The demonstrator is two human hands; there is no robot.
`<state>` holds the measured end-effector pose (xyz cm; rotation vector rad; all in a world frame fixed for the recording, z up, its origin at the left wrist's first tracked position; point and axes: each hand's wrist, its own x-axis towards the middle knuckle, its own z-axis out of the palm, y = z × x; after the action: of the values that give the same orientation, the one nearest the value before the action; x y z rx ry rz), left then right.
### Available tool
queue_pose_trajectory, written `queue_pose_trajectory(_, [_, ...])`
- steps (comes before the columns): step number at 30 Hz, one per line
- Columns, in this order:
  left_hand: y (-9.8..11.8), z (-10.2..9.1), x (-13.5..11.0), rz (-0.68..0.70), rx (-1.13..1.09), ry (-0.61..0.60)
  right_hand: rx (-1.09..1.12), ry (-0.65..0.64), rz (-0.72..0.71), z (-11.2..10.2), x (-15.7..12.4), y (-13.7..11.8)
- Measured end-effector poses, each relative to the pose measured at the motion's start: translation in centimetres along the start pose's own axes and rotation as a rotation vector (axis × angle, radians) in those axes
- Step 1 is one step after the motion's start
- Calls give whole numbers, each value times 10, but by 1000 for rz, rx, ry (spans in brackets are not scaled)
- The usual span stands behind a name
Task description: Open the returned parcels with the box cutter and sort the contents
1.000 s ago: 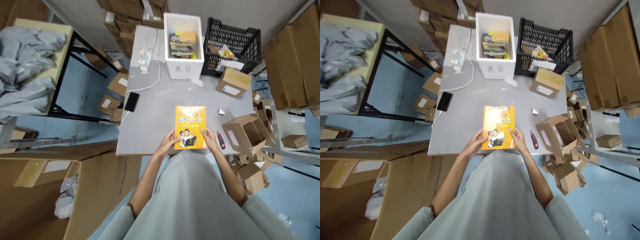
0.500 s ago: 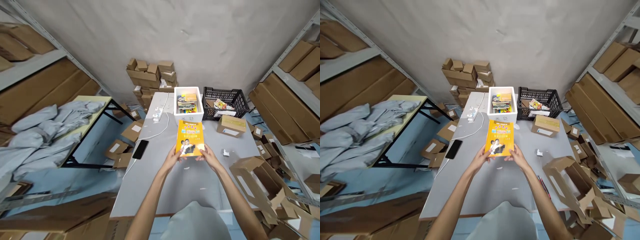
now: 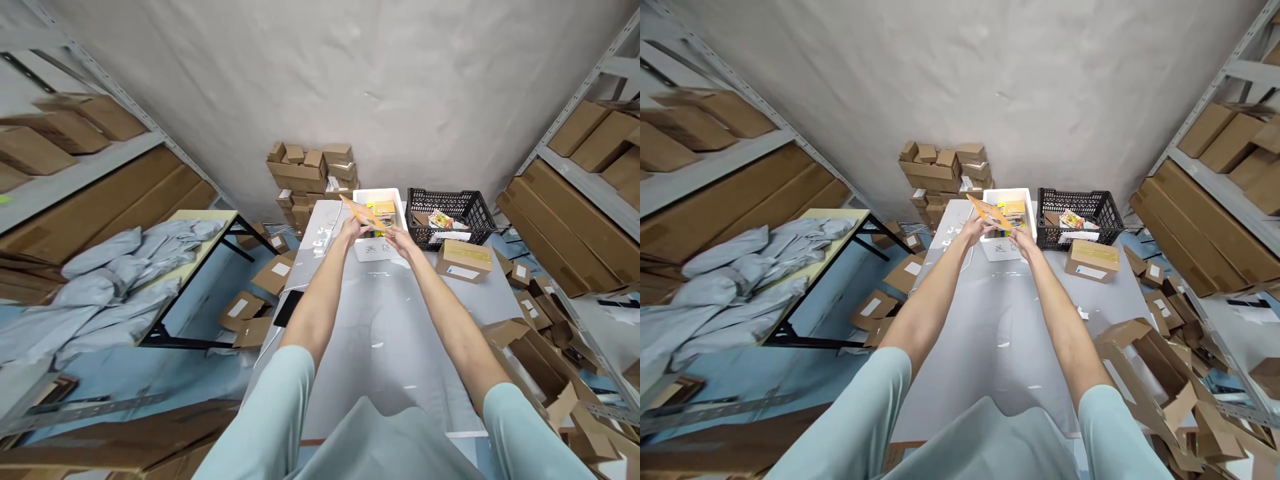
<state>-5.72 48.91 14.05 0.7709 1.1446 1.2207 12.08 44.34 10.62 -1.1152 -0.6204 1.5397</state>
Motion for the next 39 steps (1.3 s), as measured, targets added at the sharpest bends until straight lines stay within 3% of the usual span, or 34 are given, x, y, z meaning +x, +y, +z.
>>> queue_pose_trajectory(5, [-14, -2, 18, -14, 91, 43, -24, -35, 107, -7, -27, 58])
queue_pose_trajectory(10, [-65, -19, -10, -70, 209, 28, -34, 17, 184, -47, -79, 107])
queue_pose_trajectory(14, [-114, -33, -58, -122, 283, -40, -30, 45, 216, -88, -133, 124])
queue_pose_trajectory(19, [-174, -46, -135, -145, 328, -168, -14, 75, 234, -152, -224, 153])
queue_pose_trajectory(22, [-212, -42, -184, -170, 339, -272, 22, 123, 207, -193, -286, 180])
queue_pose_trajectory(25, [-250, -28, -228, -211, 340, -405, 39, 280, 162, -224, -348, 200])
queue_pose_trajectory(28, [-284, -6, -266, -264, 331, -556, 33, 451, 134, -244, -401, 202])
queue_pose_trajectory(32, [-319, 20, -303, -349, 341, -686, 48, 664, 64, -278, -462, 186])
queue_pose_trajectory(36, [-337, 35, -321, -368, 373, -749, 22, 854, -99, -335, -515, 167])
queue_pose_trajectory(39, [-343, 53, -322, -355, 391, -749, 22, 1038, -161, -385, -529, 159])
